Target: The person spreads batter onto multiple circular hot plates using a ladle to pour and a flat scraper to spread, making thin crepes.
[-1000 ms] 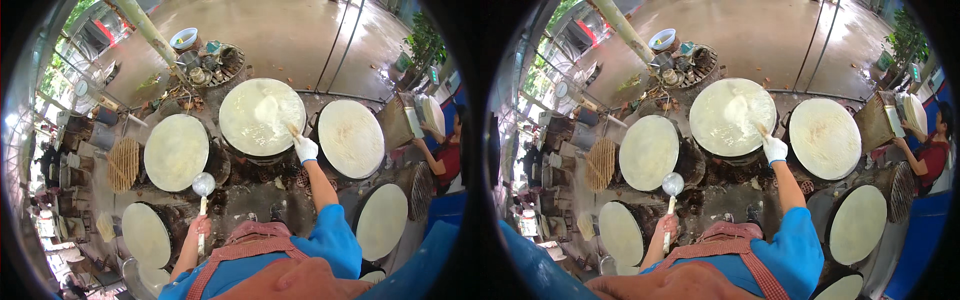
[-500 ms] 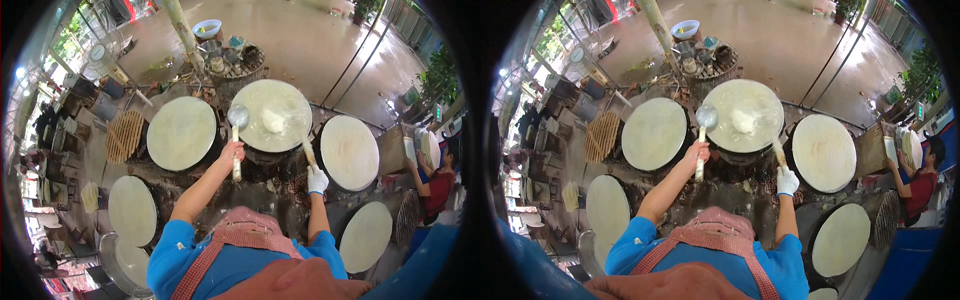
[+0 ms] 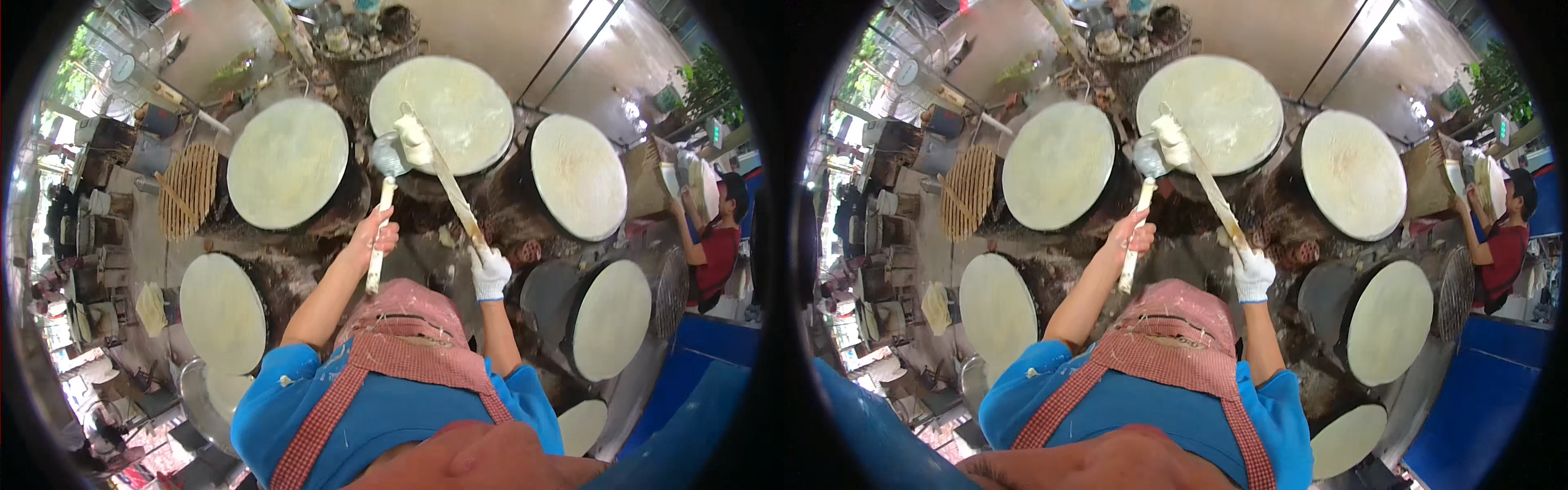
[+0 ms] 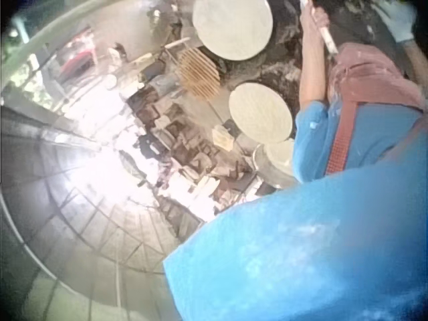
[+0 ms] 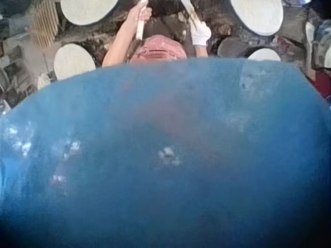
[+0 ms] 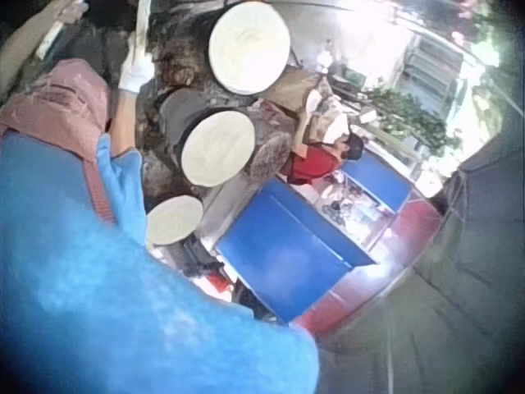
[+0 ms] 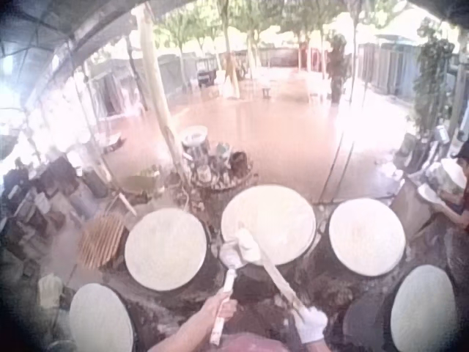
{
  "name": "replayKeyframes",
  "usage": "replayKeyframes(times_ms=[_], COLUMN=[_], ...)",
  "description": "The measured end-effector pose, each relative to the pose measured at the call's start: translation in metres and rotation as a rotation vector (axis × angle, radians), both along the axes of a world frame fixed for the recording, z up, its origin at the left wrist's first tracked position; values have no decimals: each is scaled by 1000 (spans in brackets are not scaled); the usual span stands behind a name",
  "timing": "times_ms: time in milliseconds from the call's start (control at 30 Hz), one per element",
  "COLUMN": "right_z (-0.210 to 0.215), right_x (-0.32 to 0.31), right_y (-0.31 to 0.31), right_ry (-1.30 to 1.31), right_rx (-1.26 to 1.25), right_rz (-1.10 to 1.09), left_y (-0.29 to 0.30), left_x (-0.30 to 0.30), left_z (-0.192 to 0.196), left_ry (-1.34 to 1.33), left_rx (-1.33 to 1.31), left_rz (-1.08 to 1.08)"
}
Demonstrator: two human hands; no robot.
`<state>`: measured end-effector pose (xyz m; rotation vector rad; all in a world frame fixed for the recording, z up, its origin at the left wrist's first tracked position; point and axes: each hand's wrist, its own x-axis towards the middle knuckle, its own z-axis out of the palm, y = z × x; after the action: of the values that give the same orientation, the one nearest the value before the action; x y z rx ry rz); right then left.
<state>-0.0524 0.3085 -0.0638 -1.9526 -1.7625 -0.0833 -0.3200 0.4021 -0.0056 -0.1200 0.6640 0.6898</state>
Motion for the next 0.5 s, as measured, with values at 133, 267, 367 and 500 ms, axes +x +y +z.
replayKeyframes(times_ms=[133, 267, 367, 500], right_z=[3, 23, 15, -3], right_x=[-14, -4, 17, 96], right_y=[-23, -56, -85, -125], right_ry=[167, 404, 699, 826], right_rx=[59, 62, -59, -174], right_rz=[-64, -65, -142, -458], left_y=[-4, -26, -58, -113], left_x=[1, 8, 9, 25], left_z=[12, 18, 25, -14], left_ry=[-218, -439, -258, -244], left_rx=[-239, -323, -87, 9], left_rz=[-44, -60, -131, -125])
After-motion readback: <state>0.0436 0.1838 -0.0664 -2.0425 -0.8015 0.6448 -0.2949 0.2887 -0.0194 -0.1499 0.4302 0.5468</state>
